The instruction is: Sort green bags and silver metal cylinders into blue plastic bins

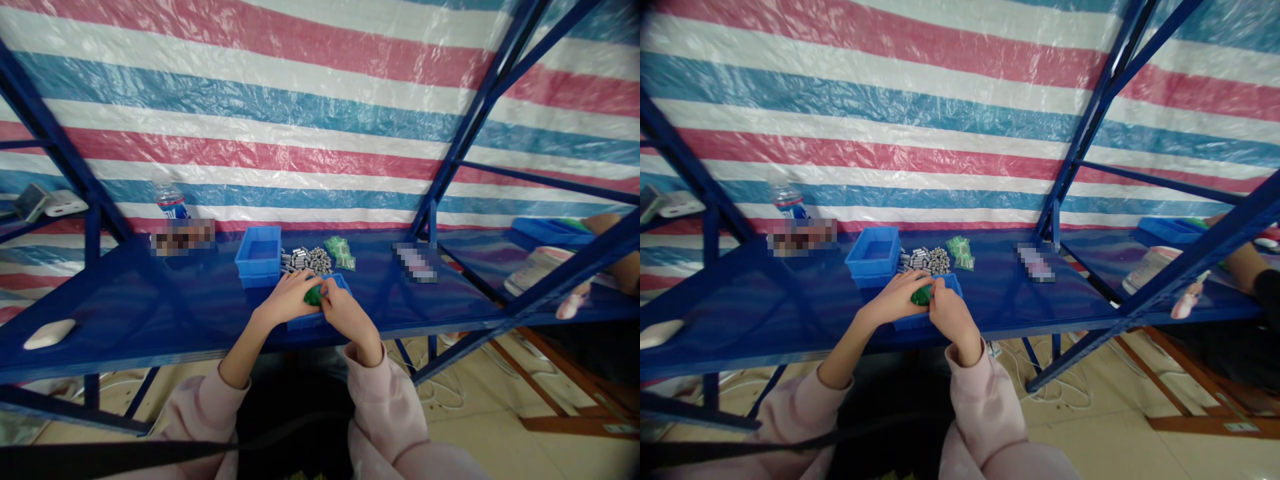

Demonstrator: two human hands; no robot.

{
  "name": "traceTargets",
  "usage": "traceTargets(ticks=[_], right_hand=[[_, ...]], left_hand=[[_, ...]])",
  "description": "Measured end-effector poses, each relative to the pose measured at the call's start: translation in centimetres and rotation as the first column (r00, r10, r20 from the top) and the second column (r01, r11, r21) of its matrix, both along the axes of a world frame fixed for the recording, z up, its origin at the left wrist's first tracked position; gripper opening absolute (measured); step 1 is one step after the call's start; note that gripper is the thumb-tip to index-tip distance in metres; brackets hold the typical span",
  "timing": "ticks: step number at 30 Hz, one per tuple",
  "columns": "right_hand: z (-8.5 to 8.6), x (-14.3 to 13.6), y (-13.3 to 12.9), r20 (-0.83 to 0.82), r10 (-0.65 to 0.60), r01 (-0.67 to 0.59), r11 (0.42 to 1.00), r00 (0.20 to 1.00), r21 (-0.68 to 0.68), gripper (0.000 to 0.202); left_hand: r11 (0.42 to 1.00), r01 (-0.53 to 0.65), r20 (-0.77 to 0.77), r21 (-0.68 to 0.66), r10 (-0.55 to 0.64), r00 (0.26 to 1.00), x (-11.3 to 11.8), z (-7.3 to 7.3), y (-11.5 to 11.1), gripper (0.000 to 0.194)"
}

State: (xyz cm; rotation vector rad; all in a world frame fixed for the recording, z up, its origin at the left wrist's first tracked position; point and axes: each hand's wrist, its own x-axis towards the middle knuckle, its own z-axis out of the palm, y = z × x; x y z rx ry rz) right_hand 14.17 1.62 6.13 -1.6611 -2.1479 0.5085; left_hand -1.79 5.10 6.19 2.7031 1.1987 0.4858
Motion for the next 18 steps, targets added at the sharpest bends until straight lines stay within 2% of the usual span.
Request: traceTargets(ticks=[8,11,14,16,18], right_hand=[[-0.3,0.3,0.2,-0.045,0.037,-0.036,0.999,0.998,0.031,0.019],[0.1,0.6,0.1,-0.182,0.11,-0.103,0.993,0.977,0.05,0.016],[1.0,1.8,0.5,-0.418,0.209,-0.177,0.978,0.884,0.115,0.015],[1.3,3.1,1.3,-0.561,0.18,-0.092,0.979,0.808,0.181,0.022],[1.1,4.8,2.6,-0.599,0.07,0.105,0.962,0.797,0.253,0.025]], left_hand=[[0.999,-0.009,-0.016,0.036,0.01,1.0,0.3,0.0,0.0,0.037],[0.999,-0.029,0.0,0.03,0.029,1.0,0.4,-0.1,-0.2,0.033],[0.998,-0.049,0.015,0.028,0.048,0.999,0.5,-0.1,-0.2,0.036],[0.998,-0.059,0.025,0.02,0.059,0.998,0.5,-0.1,-0.2,0.039],[0.998,-0.064,0.035,0.005,0.064,0.997,0.5,0.0,-0.3,0.037]])
